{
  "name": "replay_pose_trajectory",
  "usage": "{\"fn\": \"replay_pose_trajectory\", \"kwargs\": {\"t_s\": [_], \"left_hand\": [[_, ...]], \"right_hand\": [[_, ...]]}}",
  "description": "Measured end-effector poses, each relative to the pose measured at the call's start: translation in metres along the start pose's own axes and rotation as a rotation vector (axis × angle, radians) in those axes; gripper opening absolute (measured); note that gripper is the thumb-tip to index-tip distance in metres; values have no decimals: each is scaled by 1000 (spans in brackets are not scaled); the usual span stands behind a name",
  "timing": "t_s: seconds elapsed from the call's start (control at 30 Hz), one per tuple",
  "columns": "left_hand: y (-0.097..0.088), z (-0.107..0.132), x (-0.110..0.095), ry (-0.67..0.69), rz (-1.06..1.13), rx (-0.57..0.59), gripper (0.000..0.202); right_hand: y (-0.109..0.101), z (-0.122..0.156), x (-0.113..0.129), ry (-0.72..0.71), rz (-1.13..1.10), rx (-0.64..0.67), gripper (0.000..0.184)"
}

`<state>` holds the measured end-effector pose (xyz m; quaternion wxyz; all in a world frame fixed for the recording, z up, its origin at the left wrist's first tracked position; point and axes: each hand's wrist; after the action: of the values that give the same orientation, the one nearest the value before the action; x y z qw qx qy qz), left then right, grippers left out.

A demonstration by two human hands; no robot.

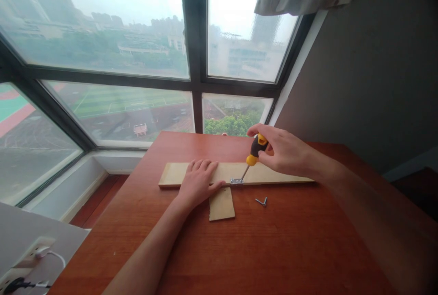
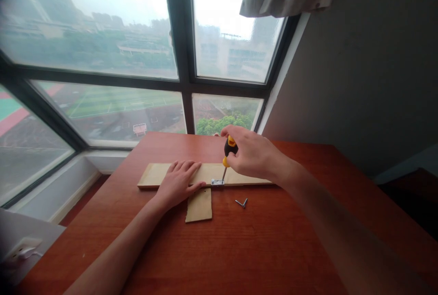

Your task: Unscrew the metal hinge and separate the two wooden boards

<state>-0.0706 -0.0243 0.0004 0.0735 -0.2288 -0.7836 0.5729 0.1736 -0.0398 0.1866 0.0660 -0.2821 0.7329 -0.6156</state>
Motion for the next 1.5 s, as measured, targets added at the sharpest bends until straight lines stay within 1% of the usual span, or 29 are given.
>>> {"fn": "replay_pose_trajectory", "kwargs": {"t_s": [0.07,0.13,0.2,0.27,0.3,0.33,0.37,0.4,0.5,0.6,0.67,0.77,0.83,0.93,1.0,1.03,1.17,1.33,1.5], "left_hand": [[1,0,0,1,3,-1,56],[1,0,0,2,4,0,55],[1,0,0,2,0,2,55],[1,0,1,4,-4,6,55],[1,0,1,5,-6,7,55],[1,0,1,6,-7,8,55],[1,0,1,5,-7,8,55],[1,0,1,5,-5,7,55],[0,0,0,1,1,6,56],[0,0,0,-2,4,8,56],[0,0,0,-3,5,8,55],[0,0,0,-1,10,6,55],[0,0,0,0,15,3,55],[0,0,0,-6,21,0,56],[0,0,-1,-9,24,0,56],[0,0,-1,-10,24,0,56],[0,0,-1,-8,22,3,57],[0,0,-1,-8,23,6,57],[-1,0,-1,-10,14,9,57]], "right_hand": [[1,0,2,53,93,-44,33],[2,-2,2,124,178,-88,36],[4,-3,2,150,181,-98,33],[4,-4,0,107,109,-85,24],[4,-3,-1,74,66,-71,26],[3,-3,-2,45,31,-55,33],[3,-2,-2,27,10,-41,39],[2,-2,-2,21,6,-35,41],[3,-3,0,64,64,-59,34],[6,-5,-1,100,113,-98,34],[7,-5,-2,64,68,-101,32],[4,-3,-3,-37,-75,-38,40],[1,-2,0,-72,-111,-11,40],[2,-1,5,-14,21,-70,28],[4,-3,8,37,126,-113,26],[5,-4,8,45,145,-121,26],[3,-8,6,17,80,-131,20],[-5,-8,8,28,8,-222,21],[-2,-8,11,-16,-17,-221,19]]}}
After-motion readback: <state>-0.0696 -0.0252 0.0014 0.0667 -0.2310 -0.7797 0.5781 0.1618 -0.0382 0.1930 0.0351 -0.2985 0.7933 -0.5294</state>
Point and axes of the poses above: each hand's wrist, its own z-axis away from the middle knuckle, its own y-axis out of the palm, x = y × z, and after that the axes turned 1 degree about -y, right-handed
